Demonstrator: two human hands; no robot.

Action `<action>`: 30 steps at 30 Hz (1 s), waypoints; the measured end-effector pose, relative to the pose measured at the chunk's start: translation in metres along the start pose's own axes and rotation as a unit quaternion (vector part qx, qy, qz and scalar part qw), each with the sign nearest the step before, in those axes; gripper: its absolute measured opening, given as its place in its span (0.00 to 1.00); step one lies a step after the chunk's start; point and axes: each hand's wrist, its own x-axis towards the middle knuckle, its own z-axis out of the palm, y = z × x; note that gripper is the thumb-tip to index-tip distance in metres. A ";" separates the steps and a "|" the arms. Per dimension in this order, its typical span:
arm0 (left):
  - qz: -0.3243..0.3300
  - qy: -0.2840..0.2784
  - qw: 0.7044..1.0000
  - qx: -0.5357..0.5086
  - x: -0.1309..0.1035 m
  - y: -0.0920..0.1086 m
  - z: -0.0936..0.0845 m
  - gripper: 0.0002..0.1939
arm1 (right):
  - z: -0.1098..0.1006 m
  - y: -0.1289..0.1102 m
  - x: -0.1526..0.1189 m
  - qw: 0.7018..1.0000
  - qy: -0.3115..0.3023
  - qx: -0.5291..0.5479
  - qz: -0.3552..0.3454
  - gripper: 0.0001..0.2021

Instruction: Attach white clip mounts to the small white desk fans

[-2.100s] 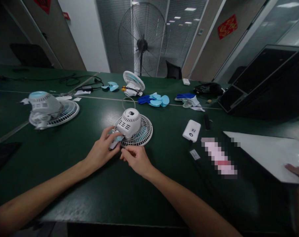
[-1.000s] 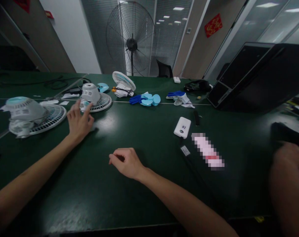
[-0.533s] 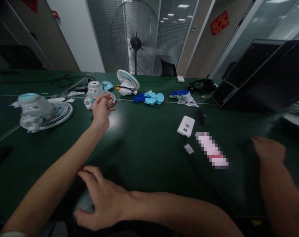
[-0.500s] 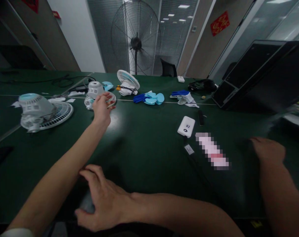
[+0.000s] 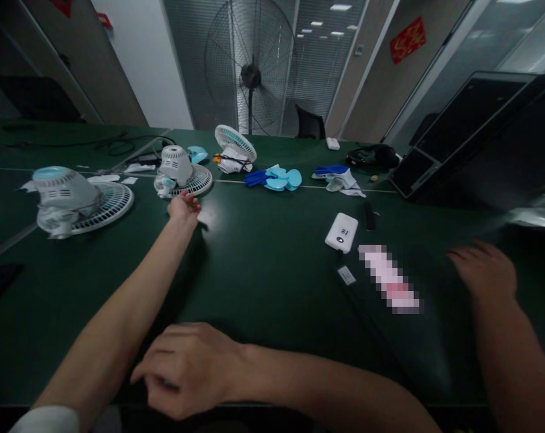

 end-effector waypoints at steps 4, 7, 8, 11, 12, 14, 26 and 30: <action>0.178 0.036 0.977 0.112 0.006 0.036 -0.058 0.13 | -0.003 0.015 -0.007 0.999 -0.018 -0.027 0.009 0.09; 0.304 0.057 0.927 0.213 0.005 0.060 -0.126 0.10 | -0.032 0.034 -0.003 0.987 0.079 0.029 0.138 0.11; 0.330 0.066 0.910 0.242 0.006 0.064 -0.151 0.12 | -0.043 0.042 -0.001 0.971 0.126 0.051 0.198 0.11; 0.415 0.136 0.768 0.469 0.017 0.060 -0.216 0.31 | -0.067 0.066 0.002 0.902 0.257 0.072 0.340 0.12; 0.403 0.146 0.741 0.518 0.023 0.055 -0.233 0.37 | -0.071 0.073 0.002 0.886 0.276 0.072 0.366 0.11; 0.352 0.118 0.737 0.565 0.033 0.044 -0.256 0.43 | -0.074 0.083 0.000 0.867 0.288 0.088 0.396 0.11; 0.435 0.144 0.669 0.586 0.054 0.042 -0.264 0.31 | -0.071 0.082 -0.003 0.867 0.268 0.113 0.404 0.12; 0.439 0.141 0.645 0.609 0.052 0.044 -0.263 0.30 | -0.071 0.082 -0.004 0.870 0.255 0.111 0.407 0.12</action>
